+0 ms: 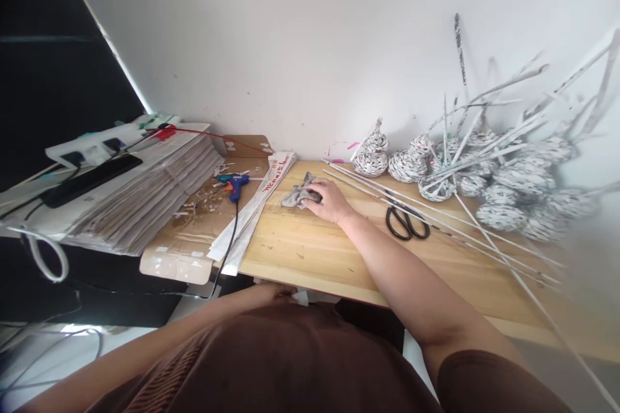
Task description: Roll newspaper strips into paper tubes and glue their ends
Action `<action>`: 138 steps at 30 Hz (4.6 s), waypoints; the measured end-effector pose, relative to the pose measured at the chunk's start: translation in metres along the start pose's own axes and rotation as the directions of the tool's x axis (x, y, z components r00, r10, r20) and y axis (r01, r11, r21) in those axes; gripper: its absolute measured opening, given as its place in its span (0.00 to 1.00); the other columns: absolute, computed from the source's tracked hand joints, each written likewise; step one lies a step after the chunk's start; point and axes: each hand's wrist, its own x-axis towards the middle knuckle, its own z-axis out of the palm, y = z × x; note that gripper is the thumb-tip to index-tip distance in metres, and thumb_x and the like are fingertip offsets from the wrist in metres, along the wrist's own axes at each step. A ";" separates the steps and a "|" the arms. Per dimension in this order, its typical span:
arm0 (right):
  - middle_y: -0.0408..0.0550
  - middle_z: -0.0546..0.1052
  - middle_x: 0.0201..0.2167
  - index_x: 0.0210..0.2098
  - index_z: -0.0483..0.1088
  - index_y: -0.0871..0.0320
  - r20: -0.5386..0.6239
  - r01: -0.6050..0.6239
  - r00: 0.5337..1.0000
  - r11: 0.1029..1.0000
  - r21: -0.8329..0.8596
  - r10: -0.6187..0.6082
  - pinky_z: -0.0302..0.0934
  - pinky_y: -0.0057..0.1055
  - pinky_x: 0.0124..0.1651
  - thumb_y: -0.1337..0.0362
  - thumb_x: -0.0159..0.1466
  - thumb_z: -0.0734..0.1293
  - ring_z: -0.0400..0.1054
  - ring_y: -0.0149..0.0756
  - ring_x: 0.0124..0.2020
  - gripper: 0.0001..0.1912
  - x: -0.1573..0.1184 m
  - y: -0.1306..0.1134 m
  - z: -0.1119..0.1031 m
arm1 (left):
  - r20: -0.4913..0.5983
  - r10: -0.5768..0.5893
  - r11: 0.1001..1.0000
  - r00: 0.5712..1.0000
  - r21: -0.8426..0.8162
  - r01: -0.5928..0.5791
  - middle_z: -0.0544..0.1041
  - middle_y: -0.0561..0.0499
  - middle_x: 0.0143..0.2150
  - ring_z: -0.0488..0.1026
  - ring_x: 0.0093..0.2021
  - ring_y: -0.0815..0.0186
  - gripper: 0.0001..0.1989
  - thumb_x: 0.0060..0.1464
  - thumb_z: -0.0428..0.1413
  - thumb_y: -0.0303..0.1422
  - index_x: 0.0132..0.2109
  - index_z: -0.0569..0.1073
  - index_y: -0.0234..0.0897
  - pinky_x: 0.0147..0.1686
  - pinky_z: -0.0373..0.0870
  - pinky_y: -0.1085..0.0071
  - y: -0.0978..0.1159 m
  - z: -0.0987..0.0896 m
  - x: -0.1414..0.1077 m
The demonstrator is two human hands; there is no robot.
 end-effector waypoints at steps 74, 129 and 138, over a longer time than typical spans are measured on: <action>0.54 0.76 0.47 0.49 0.70 0.61 -0.157 -0.330 0.942 0.901 -0.283 0.295 0.60 0.36 0.52 0.62 0.68 0.58 0.70 0.42 0.48 0.15 -0.001 0.028 -0.016 | -0.232 0.002 0.380 0.973 -0.900 -0.215 0.80 0.43 0.37 0.79 0.37 0.60 0.13 0.55 0.59 0.36 0.44 0.72 0.32 0.33 0.79 0.68 0.091 -0.128 0.087; 0.46 0.76 0.28 0.40 0.77 0.61 0.431 -0.521 0.850 0.596 0.611 0.302 0.63 0.29 0.35 0.52 0.63 0.66 0.69 0.31 0.29 0.18 0.017 -0.041 -0.031 | -0.261 0.072 0.668 0.963 -0.704 -0.241 0.80 0.42 0.35 0.76 0.29 0.66 0.21 0.50 0.61 0.45 0.42 0.78 0.30 0.26 0.73 0.74 0.088 -0.121 0.085; 0.46 0.77 0.25 0.45 0.77 0.61 0.407 -0.558 0.829 0.528 0.640 0.384 0.64 0.30 0.32 0.53 0.59 0.70 0.71 0.33 0.27 0.20 0.015 -0.037 -0.022 | -0.285 0.079 0.702 0.955 -0.664 -0.256 0.80 0.43 0.34 0.75 0.28 0.67 0.21 0.48 0.62 0.44 0.41 0.77 0.30 0.25 0.73 0.74 0.091 -0.120 0.083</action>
